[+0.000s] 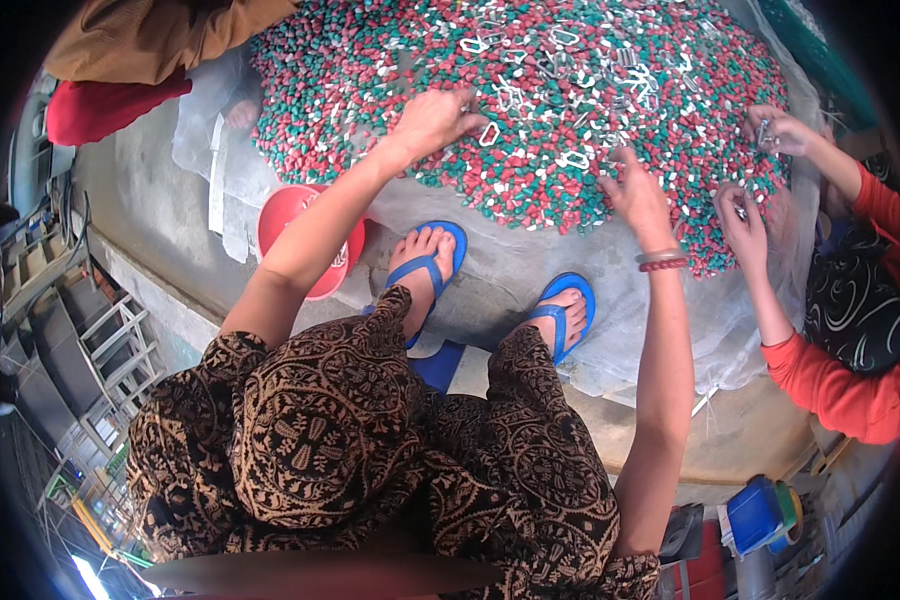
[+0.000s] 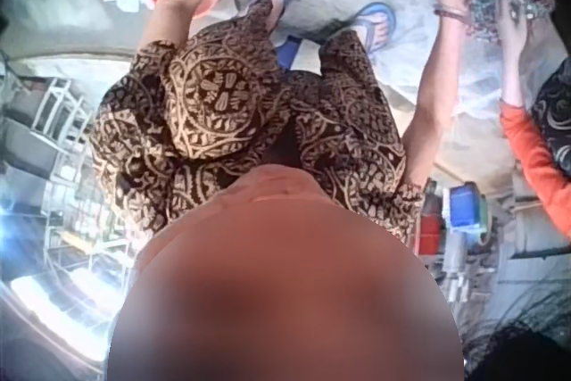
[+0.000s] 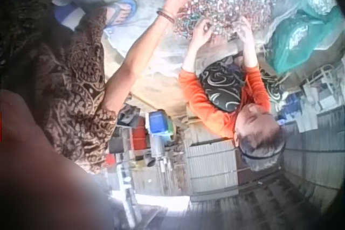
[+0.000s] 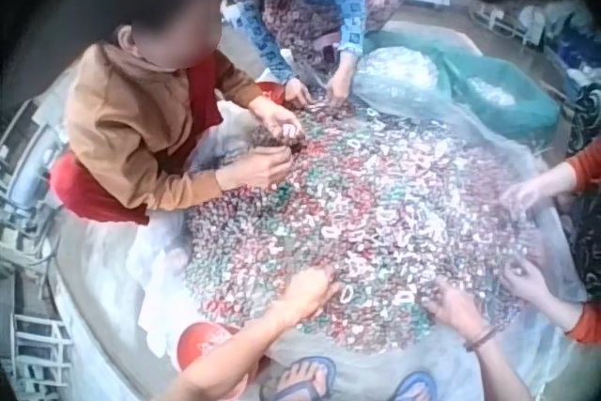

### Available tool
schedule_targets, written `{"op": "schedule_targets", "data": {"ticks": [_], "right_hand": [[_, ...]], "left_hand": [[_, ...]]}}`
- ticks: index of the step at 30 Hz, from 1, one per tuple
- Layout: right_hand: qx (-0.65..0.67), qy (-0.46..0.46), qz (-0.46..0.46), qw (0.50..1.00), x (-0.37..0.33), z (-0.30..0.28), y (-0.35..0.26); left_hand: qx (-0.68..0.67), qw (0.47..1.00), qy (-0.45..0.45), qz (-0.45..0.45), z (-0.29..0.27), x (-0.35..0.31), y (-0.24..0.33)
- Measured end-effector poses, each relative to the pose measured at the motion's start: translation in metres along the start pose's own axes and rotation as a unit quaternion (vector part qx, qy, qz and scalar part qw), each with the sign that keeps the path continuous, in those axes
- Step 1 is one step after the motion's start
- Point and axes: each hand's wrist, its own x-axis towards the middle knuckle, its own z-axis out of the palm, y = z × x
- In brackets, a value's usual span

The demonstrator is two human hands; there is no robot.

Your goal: The person sits on a low stool and sorts small white plastic clips from a large mixed pile of red and green plastic pieces. They pick the white clips by hand and place them into a red scoop. Two other workers sort alongside them.

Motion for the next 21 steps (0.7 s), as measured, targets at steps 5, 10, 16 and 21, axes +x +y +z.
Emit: {"op": "schedule_targets", "data": {"ticks": [5,10,16,21], "right_hand": [[-0.008,0.005,-0.052,0.999,0.005,0.032,-0.019],[-0.021,0.028,-0.044,0.998,0.018,0.042,-0.023],[0.446,-0.030,0.116,0.887,0.018,0.007,-0.018],[0.822,-0.093,0.061,0.558,0.002,-0.013,-0.019]], "left_hand": [[0.056,0.996,-0.012,0.064,0.022,0.006,0.024],[-0.057,0.998,-0.007,-0.035,0.007,0.015,0.017],[-0.506,0.845,-0.121,-0.126,-0.030,0.022,-0.006],[-0.838,0.519,-0.166,-0.027,-0.030,0.028,-0.004]]}}
